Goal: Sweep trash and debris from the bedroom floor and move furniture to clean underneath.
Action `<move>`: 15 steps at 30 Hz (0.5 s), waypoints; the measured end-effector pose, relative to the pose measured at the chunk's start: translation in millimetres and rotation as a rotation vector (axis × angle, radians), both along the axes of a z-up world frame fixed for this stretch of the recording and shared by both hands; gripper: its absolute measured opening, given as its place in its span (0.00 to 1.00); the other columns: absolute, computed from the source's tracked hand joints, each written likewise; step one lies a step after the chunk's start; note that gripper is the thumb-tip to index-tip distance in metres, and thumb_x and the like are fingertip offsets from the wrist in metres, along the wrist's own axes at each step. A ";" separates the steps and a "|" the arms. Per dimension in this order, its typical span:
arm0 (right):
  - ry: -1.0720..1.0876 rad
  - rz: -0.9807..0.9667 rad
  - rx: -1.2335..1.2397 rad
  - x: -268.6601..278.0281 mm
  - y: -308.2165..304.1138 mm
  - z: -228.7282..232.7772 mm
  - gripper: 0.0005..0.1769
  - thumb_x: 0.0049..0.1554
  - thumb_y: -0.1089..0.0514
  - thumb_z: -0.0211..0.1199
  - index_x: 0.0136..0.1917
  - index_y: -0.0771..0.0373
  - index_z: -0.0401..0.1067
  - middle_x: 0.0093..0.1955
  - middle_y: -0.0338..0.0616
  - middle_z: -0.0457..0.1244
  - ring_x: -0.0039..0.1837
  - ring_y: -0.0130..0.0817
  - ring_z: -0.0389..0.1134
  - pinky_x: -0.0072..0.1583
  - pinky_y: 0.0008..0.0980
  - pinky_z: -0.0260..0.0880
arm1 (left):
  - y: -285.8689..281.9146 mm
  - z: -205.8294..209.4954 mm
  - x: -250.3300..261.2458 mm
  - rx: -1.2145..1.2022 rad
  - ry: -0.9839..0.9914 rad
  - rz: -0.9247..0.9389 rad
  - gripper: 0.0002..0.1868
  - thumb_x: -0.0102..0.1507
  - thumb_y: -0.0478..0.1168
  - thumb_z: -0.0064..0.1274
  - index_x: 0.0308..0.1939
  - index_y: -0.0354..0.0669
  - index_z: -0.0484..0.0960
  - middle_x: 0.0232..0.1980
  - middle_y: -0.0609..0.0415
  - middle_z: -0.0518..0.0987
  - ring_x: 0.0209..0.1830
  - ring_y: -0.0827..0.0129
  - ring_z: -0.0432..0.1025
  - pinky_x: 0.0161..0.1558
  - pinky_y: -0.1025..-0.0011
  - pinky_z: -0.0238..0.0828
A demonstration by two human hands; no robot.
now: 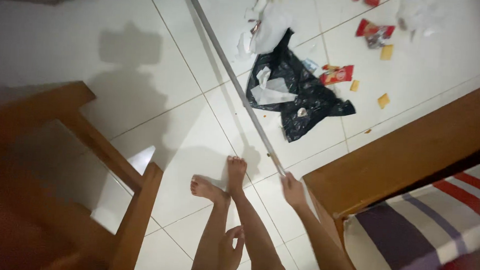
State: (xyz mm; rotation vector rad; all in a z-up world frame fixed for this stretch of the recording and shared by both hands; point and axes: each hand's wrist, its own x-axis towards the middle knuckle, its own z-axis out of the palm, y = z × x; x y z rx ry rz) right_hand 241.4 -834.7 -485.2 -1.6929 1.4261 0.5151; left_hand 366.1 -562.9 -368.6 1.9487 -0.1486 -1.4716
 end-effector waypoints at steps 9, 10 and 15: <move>0.339 -0.049 -0.132 -114.3 -41.1 264.4 0.32 0.65 0.34 0.48 0.64 0.63 0.72 0.43 0.60 0.67 0.48 0.55 0.71 0.51 0.51 0.73 | -38.1 96.5 23.4 -0.030 -0.085 0.038 0.16 0.66 0.41 0.52 0.56 0.40 0.81 0.49 0.51 0.86 0.49 0.67 0.81 0.51 0.68 0.77; 0.373 -0.025 -0.160 -131.7 -39.7 270.0 0.31 0.64 0.36 0.46 0.65 0.61 0.71 0.42 0.59 0.69 0.47 0.54 0.72 0.50 0.52 0.74 | -38.2 108.1 22.9 -0.036 -0.077 0.042 0.16 0.66 0.41 0.52 0.56 0.40 0.81 0.49 0.50 0.85 0.49 0.66 0.81 0.52 0.67 0.77; 0.299 0.083 -0.246 -82.7 -58.7 229.4 0.28 0.65 0.39 0.45 0.62 0.61 0.72 0.44 0.60 0.70 0.48 0.59 0.72 0.51 0.56 0.73 | -48.2 155.7 35.5 -0.018 -0.045 0.020 0.16 0.66 0.40 0.51 0.57 0.42 0.81 0.49 0.50 0.85 0.49 0.66 0.80 0.53 0.67 0.77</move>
